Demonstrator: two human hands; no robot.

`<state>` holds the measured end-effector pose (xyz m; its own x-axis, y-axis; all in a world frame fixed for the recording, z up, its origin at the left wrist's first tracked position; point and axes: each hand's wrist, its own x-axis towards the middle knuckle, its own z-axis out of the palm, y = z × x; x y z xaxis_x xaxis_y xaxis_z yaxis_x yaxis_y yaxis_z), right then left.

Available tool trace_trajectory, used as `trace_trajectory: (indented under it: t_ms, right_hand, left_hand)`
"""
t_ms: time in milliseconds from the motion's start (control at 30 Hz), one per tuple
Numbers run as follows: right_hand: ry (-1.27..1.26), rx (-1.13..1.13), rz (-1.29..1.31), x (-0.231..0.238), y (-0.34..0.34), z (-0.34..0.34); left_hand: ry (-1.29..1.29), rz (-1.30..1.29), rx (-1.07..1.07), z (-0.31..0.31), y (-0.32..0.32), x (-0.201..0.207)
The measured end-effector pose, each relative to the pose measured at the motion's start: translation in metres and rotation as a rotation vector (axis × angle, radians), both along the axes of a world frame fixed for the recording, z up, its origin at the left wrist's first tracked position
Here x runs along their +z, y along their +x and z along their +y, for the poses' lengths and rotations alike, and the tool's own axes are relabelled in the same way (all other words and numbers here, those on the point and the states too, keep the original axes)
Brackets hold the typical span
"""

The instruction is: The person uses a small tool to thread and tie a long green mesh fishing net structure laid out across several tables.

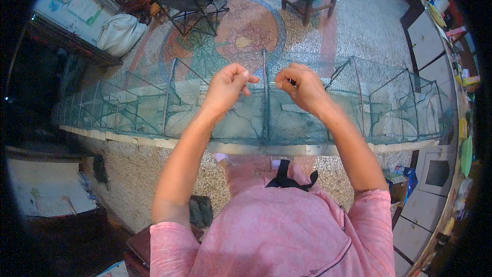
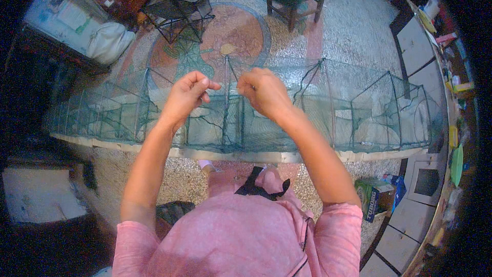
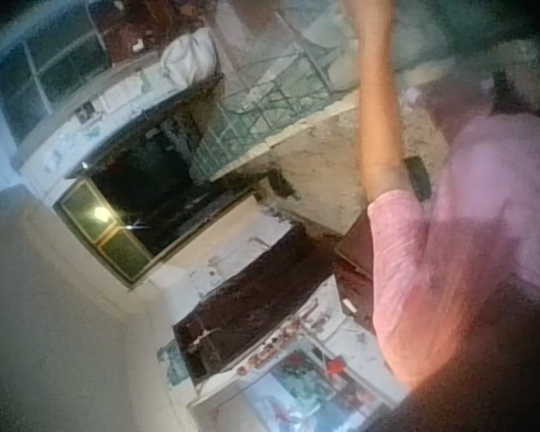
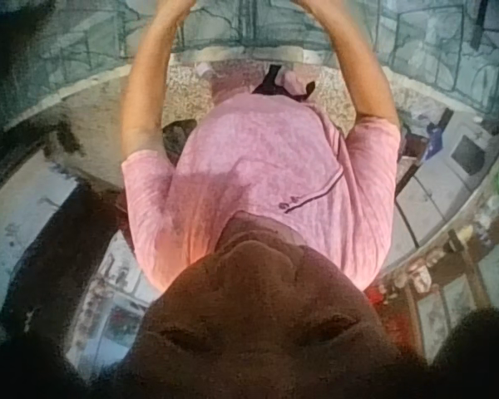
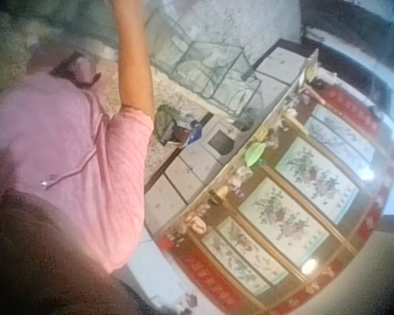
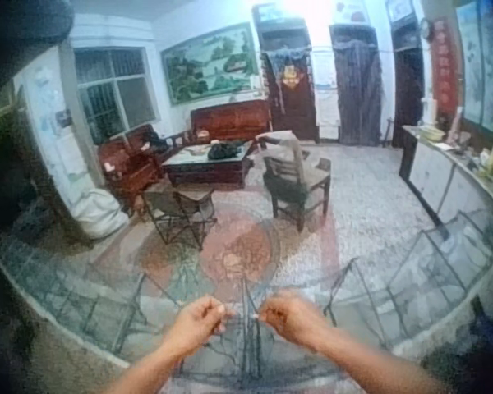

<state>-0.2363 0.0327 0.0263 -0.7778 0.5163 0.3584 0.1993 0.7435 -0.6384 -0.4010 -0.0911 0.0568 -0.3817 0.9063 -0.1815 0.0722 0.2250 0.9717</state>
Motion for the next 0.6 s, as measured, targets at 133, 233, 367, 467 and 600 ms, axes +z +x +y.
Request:
trace_trajectory:
  t_ms: [133, 233, 367, 467, 600]
  right_hand:
    - [-0.251, -0.02, 0.036, -0.001, -0.004, -0.006]
    - [-0.389, -0.037, 0.137, -0.004, -0.01, -0.01]
    - [-0.237, 0.069, 0.343, 0.011, -0.026, -0.02]
    - [-0.226, 0.037, 0.24, 0.004, -0.03, -0.023]
    - [-0.084, 0.01, 0.235, 0.005, -0.03, -0.022]
  left_hand:
    - [-0.003, 0.035, -0.03, 0.001, -0.003, -0.005]
    - [0.001, -0.006, 0.001, 0.003, -0.003, -0.006]
    - [0.041, -0.203, 0.171, 0.004, -0.01, -0.013]
    - [0.095, -0.273, 0.149, 0.003, -0.011, -0.013]
    - [0.073, -0.239, 0.144, 0.003, -0.008, -0.012]
